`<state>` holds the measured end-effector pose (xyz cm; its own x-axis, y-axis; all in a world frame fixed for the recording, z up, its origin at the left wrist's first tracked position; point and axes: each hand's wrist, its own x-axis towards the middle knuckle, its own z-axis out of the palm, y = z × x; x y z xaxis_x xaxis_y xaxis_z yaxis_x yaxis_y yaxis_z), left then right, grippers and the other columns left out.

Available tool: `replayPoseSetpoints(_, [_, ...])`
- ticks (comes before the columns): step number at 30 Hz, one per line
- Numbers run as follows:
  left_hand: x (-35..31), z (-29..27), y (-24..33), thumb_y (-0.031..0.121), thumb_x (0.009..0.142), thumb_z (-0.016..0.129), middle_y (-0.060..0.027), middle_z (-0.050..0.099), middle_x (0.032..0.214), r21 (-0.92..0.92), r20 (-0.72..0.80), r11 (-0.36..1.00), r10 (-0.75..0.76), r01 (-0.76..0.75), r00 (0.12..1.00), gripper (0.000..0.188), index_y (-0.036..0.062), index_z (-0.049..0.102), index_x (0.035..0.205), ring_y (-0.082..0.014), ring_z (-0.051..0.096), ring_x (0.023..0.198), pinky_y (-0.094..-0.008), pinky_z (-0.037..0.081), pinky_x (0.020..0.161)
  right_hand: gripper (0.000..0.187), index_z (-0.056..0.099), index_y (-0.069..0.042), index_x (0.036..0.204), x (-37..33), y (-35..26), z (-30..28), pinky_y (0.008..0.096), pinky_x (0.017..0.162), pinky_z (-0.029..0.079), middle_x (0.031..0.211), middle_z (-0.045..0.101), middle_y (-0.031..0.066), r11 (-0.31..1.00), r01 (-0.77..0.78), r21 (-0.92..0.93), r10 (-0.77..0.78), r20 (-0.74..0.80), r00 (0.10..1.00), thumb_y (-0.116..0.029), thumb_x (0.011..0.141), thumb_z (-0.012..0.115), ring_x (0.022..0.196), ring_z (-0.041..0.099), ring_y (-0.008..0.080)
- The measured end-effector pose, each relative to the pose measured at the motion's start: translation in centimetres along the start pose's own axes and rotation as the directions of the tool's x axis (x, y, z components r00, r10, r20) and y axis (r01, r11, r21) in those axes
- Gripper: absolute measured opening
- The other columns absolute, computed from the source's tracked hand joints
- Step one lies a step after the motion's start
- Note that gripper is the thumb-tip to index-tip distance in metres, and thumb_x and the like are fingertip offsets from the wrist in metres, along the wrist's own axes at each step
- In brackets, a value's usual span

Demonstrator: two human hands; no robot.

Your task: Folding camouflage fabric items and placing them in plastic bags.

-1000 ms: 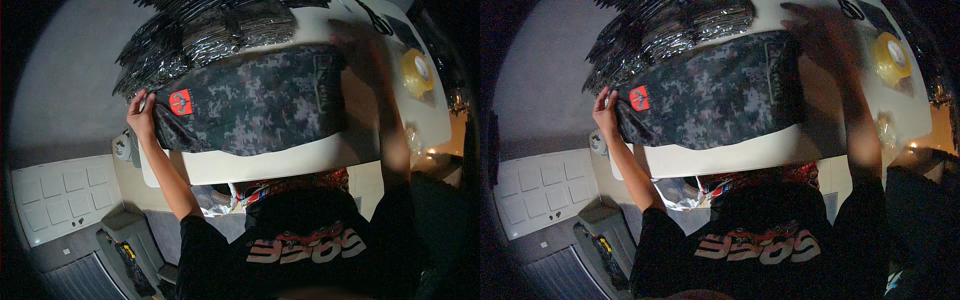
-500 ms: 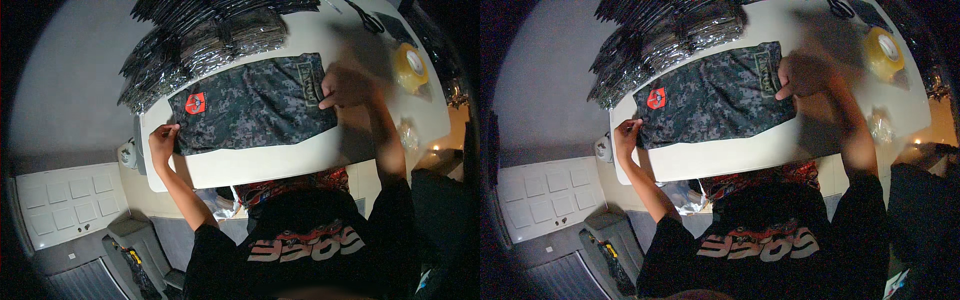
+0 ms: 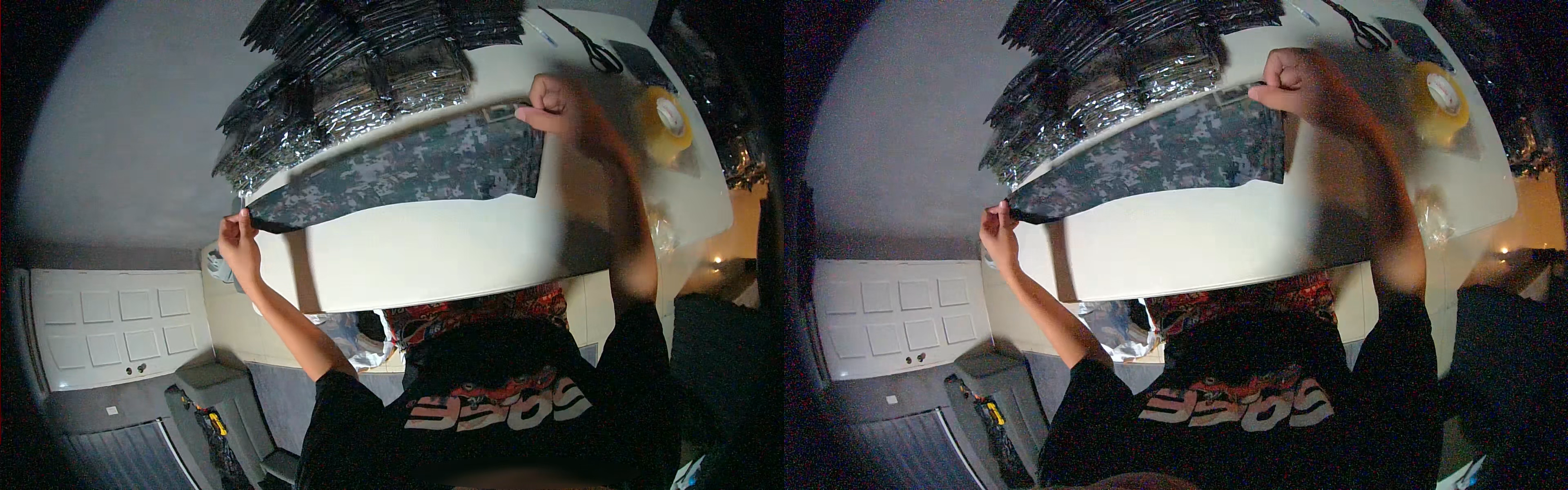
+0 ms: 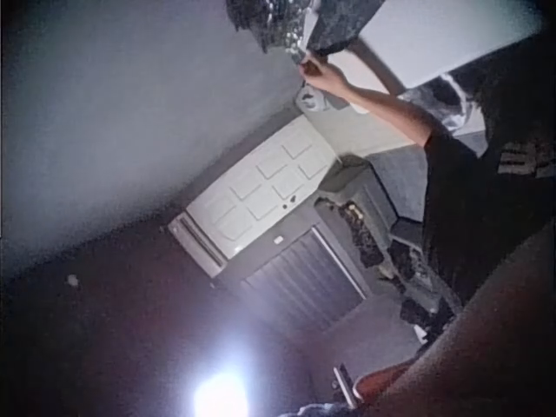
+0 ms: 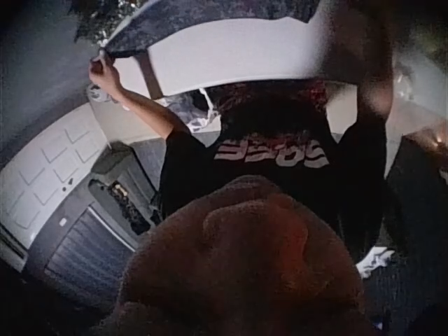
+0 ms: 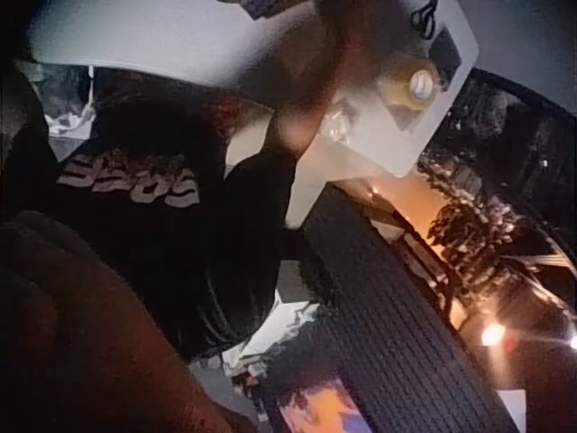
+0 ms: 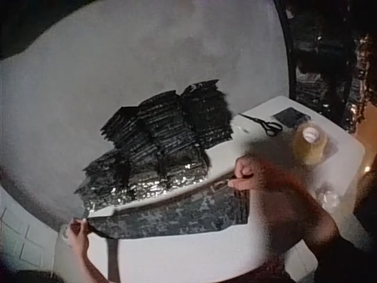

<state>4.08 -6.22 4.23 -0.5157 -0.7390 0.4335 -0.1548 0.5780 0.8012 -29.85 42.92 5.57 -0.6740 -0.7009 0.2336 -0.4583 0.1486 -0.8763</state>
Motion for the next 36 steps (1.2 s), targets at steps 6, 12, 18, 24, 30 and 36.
replayPoseSetpoints(6, [-0.3, -0.9, 2.0, 0.024, 0.104, 0.069, 0.0025, 0.061, 0.088, -0.274, 0.001, 0.96, -0.054, 0.052, 0.999, 0.018, 0.0078, 0.061, 0.1, -0.0055, 0.056, 0.077, -0.0223, 0.048, 0.066, 0.021, 0.058, -0.007, 0.088, 0.0, -0.2, 0.6, 0.0254, 0.048, 0.032, 0.059, 0.052, -0.0031, 0.948, 0.273, -0.161, -0.295, -0.132, 0.946, -0.013, 0.092, 0.078, 0.053, 0.049, 0.0039])
replayPoseSetpoints(12, [0.5, -1.5, 0.1, 0.02, 0.104, 0.068, -0.0041, 0.07, 0.104, -0.317, -0.093, 0.945, 0.049, -0.077, 0.994, 0.023, 0.0032, 0.066, 0.12, -0.0084, 0.062, 0.088, -0.0233, 0.051, 0.074, 0.02, 0.061, -0.003, 0.085, -0.2, 0.5, 0.9, 0.0269, 0.049, 0.037, 0.074, 0.066, 0.0041, 0.941, 0.187, -0.283, -0.223, -0.102, 0.97, -0.013, 0.091, 0.078, 0.049, 0.05, 0.0079])
replayPoseSetpoints(18, [1.5, -3.1, -2.2, 0.021, 0.103, 0.068, -0.0107, 0.071, 0.124, -0.531, 0.026, 0.833, -0.169, 0.156, 0.985, 0.045, -0.0024, 0.059, 0.141, -0.0171, 0.067, 0.104, -0.0319, 0.054, 0.093, 0.019, 0.07, -0.001, 0.088, 0.2, 0.0, 0.3, 0.0286, 0.058, 0.047, 0.095, 0.077, 0.0034, 0.77, 0.441, -0.461, -0.587, -0.241, 0.773, -0.018, 0.089, 0.081, 0.061, 0.06, 0.0105])
replayPoseSetpoints(24, [-0.3, -3.3, -0.3, 0.01, 0.1, 0.071, -0.0108, 0.073, 0.117, -0.703, 0.143, 0.705, 0.009, 0.096, 0.99, 0.045, -0.0041, 0.059, 0.141, -0.0175, 0.068, 0.104, -0.0332, 0.055, 0.095, 0.026, 0.08, -0.008, 0.107, -0.7, -1.3, -0.9, 0.0313, 0.083, 0.055, 0.106, 0.079, 0.0062, 0.999, 0.028, -0.047, -0.044, -0.394, 0.918, -0.027, 0.089, 0.082, 0.09, 0.072, 0.0145])
replayPoseSetpoints(30, [0.6, -3.6, 0.7, 0.008, 0.1, 0.07, -0.0164, 0.071, 0.122, -0.421, 0.006, 0.9, -0.116, 0.108, 0.993, 0.045, -0.0055, 0.058, 0.141, -0.0222, 0.07, 0.107, -0.0367, 0.058, 0.095, 0.033, 0.079, -0.007, 0.115, -0.7, -1.5, -0.6, 0.0324, 0.1, 0.052, 0.112, 0.079, 0.0073, 0.991, 0.058, 0.124, -0.009, -0.366, 0.931, -0.027, 0.089, 0.081, 0.108, 0.071, 0.0166])
replayPoseSetpoints(36, [-0.3, -2.4, 2.8, 0.01, 0.097, 0.075, -0.0092, 0.075, 0.108, -0.241, -0.083, 0.97, 0.007, -0.027, 0.997, 0.035, -0.006, 0.069, 0.128, -0.01, 0.067, 0.093, -0.0233, 0.054, 0.083, 0.031, 0.08, -0.011, 0.112, -0.1, -0.7, -0.2, 0.033, 0.087, 0.056, 0.104, 0.079, 0.0077, 0.97, 0.111, -0.217, -0.189, -0.385, 0.903, -0.032, 0.088, 0.082, 0.095, 0.074, 0.0187])
